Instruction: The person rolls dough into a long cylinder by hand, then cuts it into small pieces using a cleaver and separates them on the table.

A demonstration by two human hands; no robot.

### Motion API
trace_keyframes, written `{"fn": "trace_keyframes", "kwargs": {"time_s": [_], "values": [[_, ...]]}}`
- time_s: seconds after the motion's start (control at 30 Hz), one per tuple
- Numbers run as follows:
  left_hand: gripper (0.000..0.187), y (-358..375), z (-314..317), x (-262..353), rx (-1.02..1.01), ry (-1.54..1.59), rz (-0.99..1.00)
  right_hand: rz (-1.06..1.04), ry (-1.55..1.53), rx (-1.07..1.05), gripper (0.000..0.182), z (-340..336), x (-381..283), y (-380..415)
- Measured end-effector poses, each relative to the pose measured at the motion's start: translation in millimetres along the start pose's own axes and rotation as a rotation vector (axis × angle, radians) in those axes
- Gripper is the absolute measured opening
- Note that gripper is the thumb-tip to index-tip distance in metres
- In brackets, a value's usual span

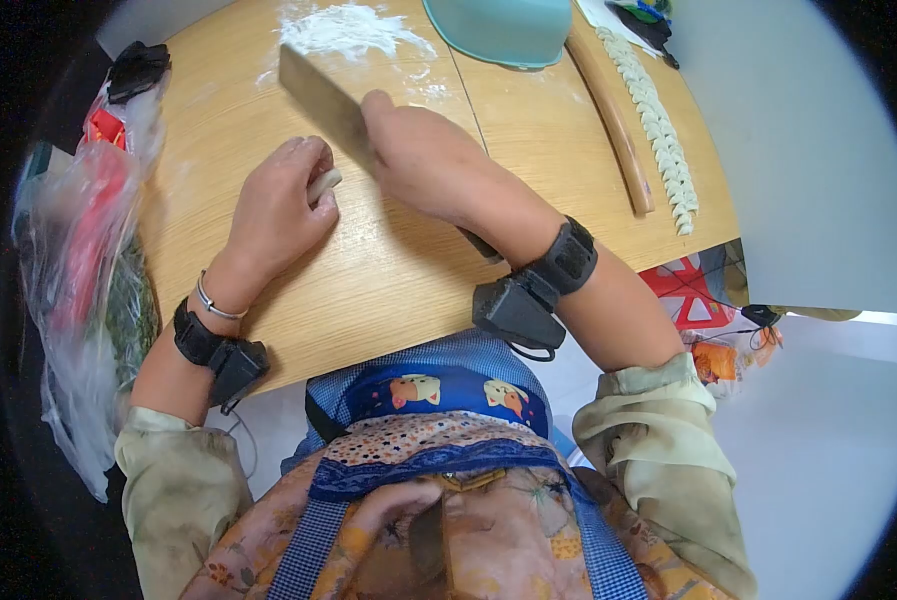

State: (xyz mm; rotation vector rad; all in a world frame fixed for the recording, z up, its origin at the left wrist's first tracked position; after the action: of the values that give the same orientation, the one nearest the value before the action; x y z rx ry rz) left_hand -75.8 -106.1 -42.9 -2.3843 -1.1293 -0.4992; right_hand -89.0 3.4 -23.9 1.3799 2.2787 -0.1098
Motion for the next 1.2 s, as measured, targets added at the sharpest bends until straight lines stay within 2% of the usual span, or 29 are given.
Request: {"fn": "trace_keyframes", "kwargs": {"time_s": [0.17,0.23,0.37,0.8,0.87,1.03,1.2], "values": [[0.021,-1.6,6.7,-15.3,0.012,0.144,-0.047,-0.019,-0.036,0.065,0.019,-13.0,-1.5,27.5],[0.022,-1.1,5.9,-14.4,0.007,0.128,-0.017,-0.037,-0.031,-0.022,0.019,-3.8,-6.7,36.0],[0.023,-1.8,6.4,-10.5,-0.006,0.105,0.009,-0.029,0.064,-0.054,0.020,-0.1,-12.9,44.2],[0.018,-1.6,5.3,-10.8,0.002,0.098,0.021,-0.071,0.057,-0.060,0.022,4.7,-18.2,9.1],[0.010,-1.5,3.8,-7.3,0.023,0.097,0.046,-0.044,0.055,-0.064,0.022,6.0,-16.6,-1.4],[0.012,0.2,1.8,-4.6,0.005,0.049,0.015,-0.017,-0.033,-0.019,0.022,4.0,-5.4,-11.5],[0.018,-0.8,2.3,-8.5,0.040,0.143,0.044,-0.018,-0.071,0.076,0.019,-12.1,-3.3,23.0]]}}
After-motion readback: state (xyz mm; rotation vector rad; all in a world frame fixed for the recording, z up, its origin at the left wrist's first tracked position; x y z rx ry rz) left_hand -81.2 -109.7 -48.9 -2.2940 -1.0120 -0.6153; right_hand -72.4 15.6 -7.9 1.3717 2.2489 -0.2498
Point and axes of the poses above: each hand's wrist, its own y-axis away from the middle knuckle, its own z-axis out of the palm, x = y × z, the point moved 10 cm from there along -y, towards the middle knuckle, and after that the axes turned 12 degrees about -x, right-handed, at the moved point
